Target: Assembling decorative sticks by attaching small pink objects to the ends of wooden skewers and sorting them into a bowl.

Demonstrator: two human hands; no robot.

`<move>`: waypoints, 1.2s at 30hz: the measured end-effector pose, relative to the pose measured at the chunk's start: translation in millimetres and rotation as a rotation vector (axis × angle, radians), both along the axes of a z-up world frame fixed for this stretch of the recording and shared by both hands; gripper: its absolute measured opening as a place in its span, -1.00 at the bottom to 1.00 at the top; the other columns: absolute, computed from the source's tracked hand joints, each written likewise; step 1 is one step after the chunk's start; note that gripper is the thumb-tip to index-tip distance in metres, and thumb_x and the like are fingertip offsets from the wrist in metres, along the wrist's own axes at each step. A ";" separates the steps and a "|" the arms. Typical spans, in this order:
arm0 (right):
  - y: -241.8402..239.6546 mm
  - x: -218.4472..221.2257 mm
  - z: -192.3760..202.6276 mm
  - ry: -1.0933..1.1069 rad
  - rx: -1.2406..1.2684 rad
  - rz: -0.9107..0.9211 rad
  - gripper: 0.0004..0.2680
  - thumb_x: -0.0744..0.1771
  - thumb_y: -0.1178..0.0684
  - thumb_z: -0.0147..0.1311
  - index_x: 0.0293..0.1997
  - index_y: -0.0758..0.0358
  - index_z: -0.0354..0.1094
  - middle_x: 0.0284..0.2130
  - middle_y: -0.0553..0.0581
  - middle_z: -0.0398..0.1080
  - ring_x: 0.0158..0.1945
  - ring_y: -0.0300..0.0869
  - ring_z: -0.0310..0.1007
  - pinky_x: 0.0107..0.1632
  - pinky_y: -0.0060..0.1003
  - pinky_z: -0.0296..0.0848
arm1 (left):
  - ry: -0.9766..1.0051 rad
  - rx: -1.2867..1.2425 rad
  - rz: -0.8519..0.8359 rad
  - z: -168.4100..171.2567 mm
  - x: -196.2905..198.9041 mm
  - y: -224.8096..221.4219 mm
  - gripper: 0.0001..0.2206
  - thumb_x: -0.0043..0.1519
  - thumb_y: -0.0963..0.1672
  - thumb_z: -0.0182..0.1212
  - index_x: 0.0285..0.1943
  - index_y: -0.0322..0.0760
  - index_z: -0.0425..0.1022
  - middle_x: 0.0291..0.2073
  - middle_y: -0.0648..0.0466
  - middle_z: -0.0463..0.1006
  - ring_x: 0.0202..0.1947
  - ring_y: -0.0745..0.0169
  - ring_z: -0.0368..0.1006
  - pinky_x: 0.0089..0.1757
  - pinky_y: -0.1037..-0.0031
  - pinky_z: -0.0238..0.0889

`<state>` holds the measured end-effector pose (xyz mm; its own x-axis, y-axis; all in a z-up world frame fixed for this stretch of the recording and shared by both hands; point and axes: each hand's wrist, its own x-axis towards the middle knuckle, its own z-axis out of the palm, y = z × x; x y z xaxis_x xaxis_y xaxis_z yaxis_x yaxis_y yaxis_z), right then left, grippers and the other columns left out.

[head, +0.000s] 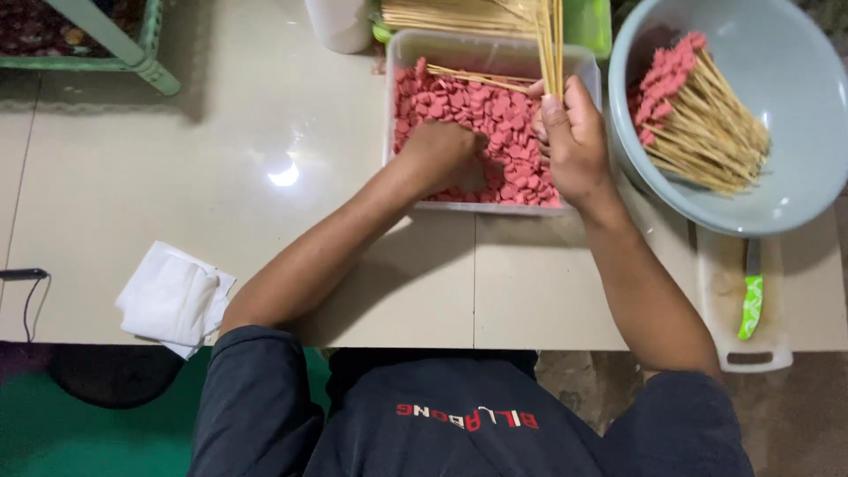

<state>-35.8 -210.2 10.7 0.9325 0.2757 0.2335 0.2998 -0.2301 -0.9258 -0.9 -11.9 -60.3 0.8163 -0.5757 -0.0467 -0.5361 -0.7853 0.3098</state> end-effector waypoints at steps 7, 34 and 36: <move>-12.7 -10.1 -8.4 0.267 0.093 -0.007 -0.84 0.50 0.06 -0.33 0.17 0.16 0.15 -0.49 -0.12 0.09 -0.56 -0.43 -0.08 -0.53 -0.52 -0.04 | -0.068 -0.074 -0.052 0.0 -0.7 1.8 -0.81 0.23 -0.07 0.23 -0.15 -0.25 0.64 -0.33 -0.08 0.66 -0.36 -0.17 0.56 -0.34 0.09 0.38; -23.9 7.2 -43.4 0.214 -0.098 0.111 -0.80 0.48 0.15 -0.28 0.18 0.27 0.26 -0.51 -0.02 0.17 -0.53 -0.35 0.06 -0.49 -0.45 0.10 | -0.091 -0.193 -0.292 -2.3 1.4 0.2 -0.77 0.20 -0.06 0.26 0.01 -0.11 0.62 -0.07 0.17 0.58 -0.08 -0.03 0.49 -0.14 0.17 0.41; -26.8 11.2 -49.2 0.180 -0.067 0.123 -0.79 0.49 0.11 -0.29 0.18 0.31 0.28 -0.56 0.03 0.18 -0.60 -0.35 0.08 -0.57 -0.48 0.09 | -0.060 -0.246 -0.225 -4.1 4.8 1.4 -0.79 0.15 -0.06 0.33 -0.06 -0.09 0.61 -0.16 0.04 0.52 -0.13 -0.22 0.54 -0.20 0.07 0.44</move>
